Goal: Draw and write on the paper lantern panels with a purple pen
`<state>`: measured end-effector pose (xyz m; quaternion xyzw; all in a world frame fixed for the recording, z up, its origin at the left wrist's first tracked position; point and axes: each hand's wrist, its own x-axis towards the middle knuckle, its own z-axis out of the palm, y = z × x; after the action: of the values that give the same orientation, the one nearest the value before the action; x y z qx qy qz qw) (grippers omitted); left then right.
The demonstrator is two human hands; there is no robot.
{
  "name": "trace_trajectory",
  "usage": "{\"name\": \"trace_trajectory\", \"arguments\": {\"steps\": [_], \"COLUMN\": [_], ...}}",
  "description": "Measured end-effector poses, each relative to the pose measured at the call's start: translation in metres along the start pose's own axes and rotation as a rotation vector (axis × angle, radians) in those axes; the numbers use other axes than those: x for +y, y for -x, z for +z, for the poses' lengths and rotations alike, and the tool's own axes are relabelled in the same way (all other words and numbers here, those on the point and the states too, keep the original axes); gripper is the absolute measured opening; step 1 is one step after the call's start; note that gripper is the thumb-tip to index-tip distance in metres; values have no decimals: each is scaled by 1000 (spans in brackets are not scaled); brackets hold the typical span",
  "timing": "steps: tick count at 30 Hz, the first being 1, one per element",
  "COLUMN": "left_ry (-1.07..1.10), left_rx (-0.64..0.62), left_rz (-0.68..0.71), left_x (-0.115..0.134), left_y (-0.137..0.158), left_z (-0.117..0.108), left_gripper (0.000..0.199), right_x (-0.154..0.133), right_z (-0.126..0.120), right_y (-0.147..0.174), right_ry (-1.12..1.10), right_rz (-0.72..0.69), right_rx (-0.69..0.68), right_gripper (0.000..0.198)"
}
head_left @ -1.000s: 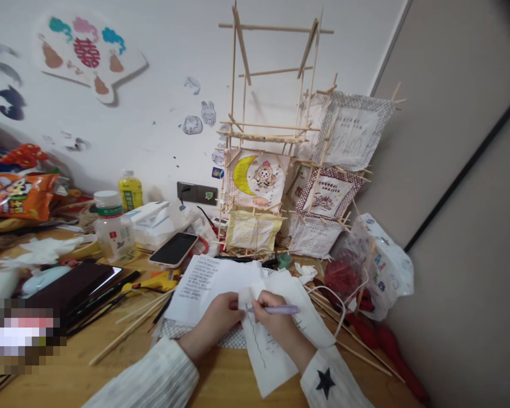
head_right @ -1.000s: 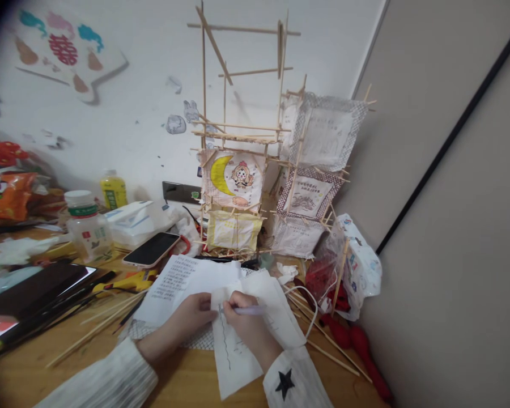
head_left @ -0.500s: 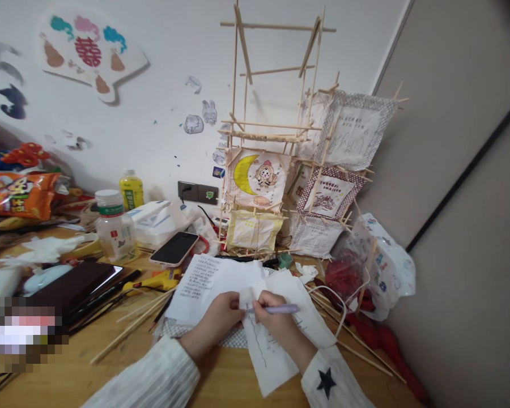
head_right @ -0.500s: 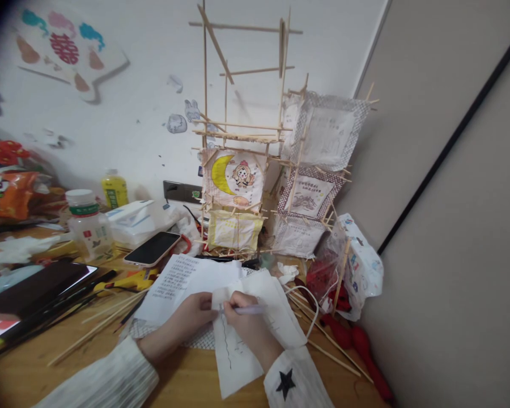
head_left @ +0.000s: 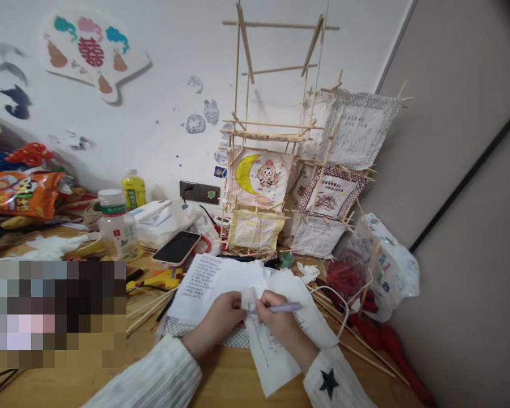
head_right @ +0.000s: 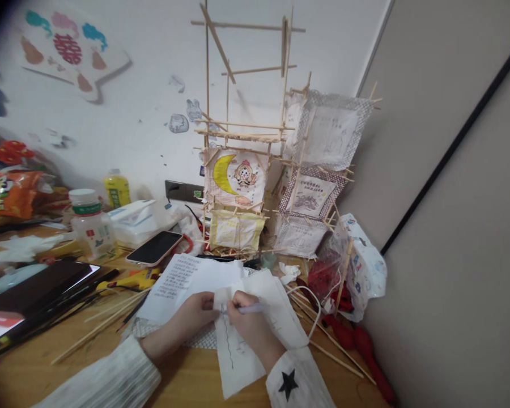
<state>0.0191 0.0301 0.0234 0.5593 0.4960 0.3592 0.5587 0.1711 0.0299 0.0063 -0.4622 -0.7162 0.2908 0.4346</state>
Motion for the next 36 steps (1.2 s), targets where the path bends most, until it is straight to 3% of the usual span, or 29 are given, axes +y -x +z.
{"name": "trace_trajectory", "arguments": {"steps": [30,36], "left_ry": [-4,-24], "left_rx": [-6,-72], "left_rz": [5,2], "left_x": [-4,2], "left_y": [-2,2], "left_z": [0,-2], "left_gripper": [15,21], "right_x": [5,7], "right_z": [2,-2], "right_y": [1,-1], "right_ry": [-50,-118], "right_rz": [42,62], "right_rx": [-5,136], "right_gripper": [27,27]}}
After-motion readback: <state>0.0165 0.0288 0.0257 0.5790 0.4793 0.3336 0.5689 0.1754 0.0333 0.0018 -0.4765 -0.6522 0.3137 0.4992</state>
